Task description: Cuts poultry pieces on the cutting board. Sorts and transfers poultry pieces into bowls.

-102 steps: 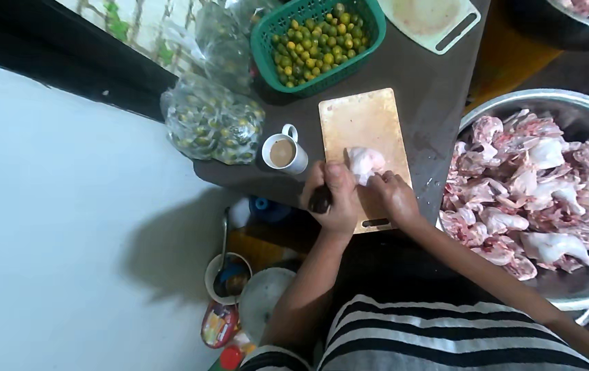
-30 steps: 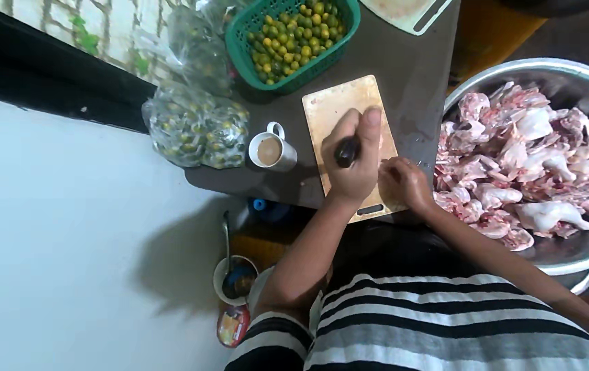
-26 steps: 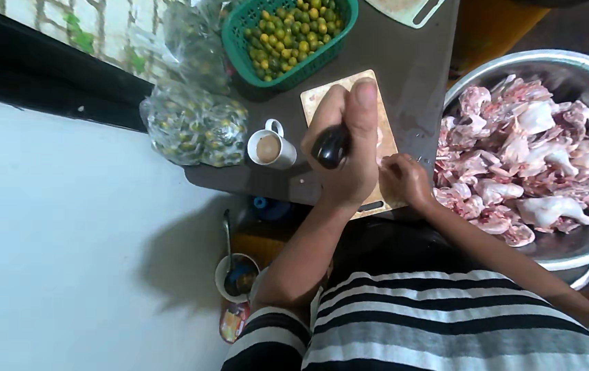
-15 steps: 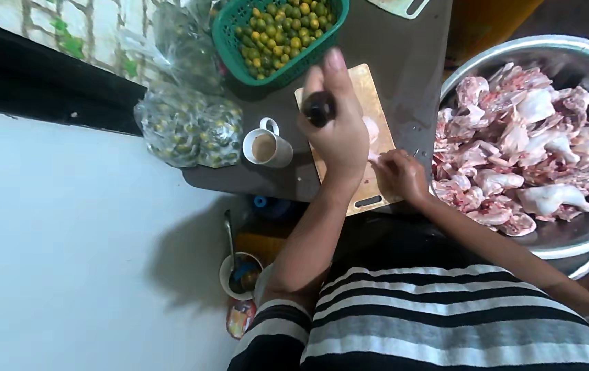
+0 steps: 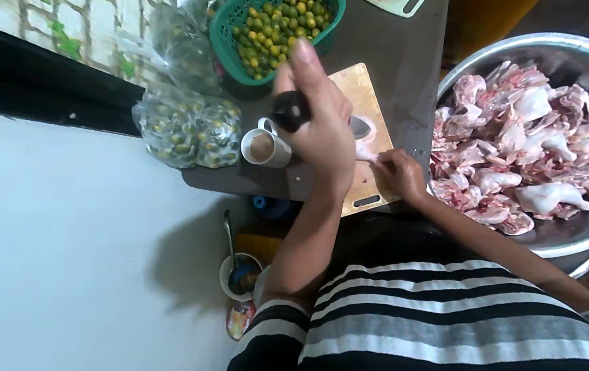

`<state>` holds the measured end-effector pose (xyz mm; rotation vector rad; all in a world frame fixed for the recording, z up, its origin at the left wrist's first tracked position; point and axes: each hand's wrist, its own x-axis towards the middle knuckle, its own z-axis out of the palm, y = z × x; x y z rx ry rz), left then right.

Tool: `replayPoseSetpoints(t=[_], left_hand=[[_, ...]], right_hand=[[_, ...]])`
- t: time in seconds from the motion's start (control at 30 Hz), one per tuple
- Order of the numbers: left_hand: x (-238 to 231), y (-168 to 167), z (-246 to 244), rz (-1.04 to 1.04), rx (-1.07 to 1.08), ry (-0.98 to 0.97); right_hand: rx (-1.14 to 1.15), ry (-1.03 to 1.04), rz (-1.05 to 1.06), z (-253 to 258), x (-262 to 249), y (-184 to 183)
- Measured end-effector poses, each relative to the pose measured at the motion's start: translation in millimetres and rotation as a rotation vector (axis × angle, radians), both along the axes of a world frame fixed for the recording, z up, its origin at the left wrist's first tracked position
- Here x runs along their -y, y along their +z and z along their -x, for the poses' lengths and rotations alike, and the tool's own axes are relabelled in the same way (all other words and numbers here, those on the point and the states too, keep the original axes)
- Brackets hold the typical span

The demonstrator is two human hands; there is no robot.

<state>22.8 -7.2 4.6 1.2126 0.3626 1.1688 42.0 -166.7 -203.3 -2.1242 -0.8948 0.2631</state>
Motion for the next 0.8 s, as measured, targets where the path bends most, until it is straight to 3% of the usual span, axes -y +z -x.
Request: replayPoseSetpoints(t=[0.07,0.13,0.27,0.33,0.4,0.57,0.63,0.8], left_hand=[[-5,18,6,-0.048,0.073,0.006],[-4,16,8,-0.057,0.052,0.019],[6,-65,-6,-0.031,-0.236,0.085],[4,-80,-15,-0.012,-0.259,0.112],[3,-69,-13,0.015,-0.251,0.097],[-8,6,1,-0.006,-0.009,0.040],[-4,14,2,-0.019,-0.003,0.027],[13,-76,-14,0.009,-0.285,0.096]], right_hand=[[0.006,0.004,-0.005,-1,-1,0],[0.009,0.013,-0.013,-1,0,-1],[0.016,0.024,-0.050,1,2,0],[0.025,0.019,-0.055,0,0,0],[0.018,0.020,-0.033,2,4,0],[-0.014,0.024,-0.042,0,3,0],[-0.020,0.030,-0.053,-2,4,-1],[-0.021,0.017,-0.053,0,9,-9]])
